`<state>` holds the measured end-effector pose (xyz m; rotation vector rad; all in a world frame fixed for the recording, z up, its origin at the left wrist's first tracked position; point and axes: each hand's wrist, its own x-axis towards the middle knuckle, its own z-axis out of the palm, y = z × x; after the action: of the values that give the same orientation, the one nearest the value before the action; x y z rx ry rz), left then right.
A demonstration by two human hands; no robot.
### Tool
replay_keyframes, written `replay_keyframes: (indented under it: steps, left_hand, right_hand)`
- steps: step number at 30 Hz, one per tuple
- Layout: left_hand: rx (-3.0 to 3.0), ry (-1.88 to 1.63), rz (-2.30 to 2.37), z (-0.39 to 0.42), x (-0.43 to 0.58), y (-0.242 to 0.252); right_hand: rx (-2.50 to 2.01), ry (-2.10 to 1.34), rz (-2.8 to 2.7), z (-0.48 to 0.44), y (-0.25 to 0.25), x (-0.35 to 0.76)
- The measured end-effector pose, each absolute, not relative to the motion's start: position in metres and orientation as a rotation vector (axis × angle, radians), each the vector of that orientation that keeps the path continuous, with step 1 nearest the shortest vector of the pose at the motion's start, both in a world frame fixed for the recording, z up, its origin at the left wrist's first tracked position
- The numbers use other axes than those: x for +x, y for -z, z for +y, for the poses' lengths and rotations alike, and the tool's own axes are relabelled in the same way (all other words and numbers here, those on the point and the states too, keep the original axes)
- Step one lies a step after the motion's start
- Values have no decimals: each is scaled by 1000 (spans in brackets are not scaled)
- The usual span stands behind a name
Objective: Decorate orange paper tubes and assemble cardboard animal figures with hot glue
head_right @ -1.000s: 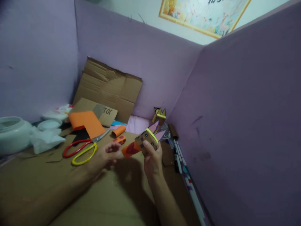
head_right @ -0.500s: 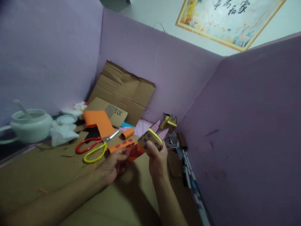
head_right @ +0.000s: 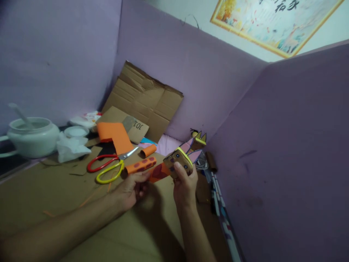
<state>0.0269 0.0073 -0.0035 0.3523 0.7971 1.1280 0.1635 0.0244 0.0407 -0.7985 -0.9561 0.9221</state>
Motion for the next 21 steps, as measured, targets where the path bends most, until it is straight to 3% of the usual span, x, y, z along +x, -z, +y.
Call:
replay_keyframes:
  steps: [21]
  left_hand:
    - [272, -1221, 792, 3, 29, -2]
  right_hand:
    - [-776, -951, -882, 24, -41, 160]
